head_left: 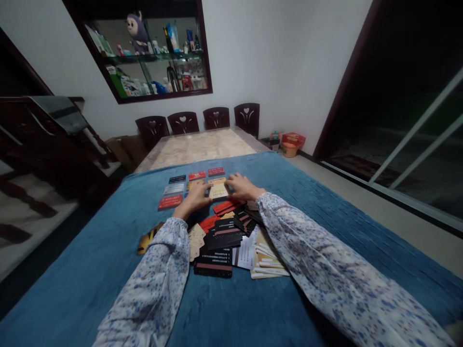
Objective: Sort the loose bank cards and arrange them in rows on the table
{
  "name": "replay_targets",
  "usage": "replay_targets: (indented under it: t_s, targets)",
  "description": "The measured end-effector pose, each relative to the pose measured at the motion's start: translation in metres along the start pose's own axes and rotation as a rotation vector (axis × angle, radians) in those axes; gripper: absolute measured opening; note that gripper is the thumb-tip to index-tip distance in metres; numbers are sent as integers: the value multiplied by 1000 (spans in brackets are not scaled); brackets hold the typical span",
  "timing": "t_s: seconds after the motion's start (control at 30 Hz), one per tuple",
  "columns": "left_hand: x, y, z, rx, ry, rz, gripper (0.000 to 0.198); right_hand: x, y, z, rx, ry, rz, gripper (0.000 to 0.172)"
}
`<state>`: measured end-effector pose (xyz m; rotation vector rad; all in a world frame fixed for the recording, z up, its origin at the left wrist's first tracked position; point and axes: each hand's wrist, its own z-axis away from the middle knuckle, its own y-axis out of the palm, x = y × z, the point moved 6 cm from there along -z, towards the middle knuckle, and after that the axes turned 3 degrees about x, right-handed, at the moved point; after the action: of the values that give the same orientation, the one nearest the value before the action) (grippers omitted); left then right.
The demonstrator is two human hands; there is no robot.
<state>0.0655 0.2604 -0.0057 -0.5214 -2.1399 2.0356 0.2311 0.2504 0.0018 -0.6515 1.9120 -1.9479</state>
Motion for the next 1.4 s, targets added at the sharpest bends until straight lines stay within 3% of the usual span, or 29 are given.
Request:
replay_targets:
  t_s: [0.23, 0.53, 1.0, 1.4]
  targets:
    - [5, 11, -7, 88, -50, -36, 46, -5, 8, -10, 23, 21, -37, 30]
    - [1, 12, -11, 183, -92, -42, 29, -11, 19, -20, 62, 52, -65, 26]
    - [2, 14, -10, 187, -88, -41, 27, -15, 21, -23, 77, 55, -48, 24]
    - [-2, 16, -8, 195, -88, -44, 13, -17, 21, -23, 91, 80, -53, 34]
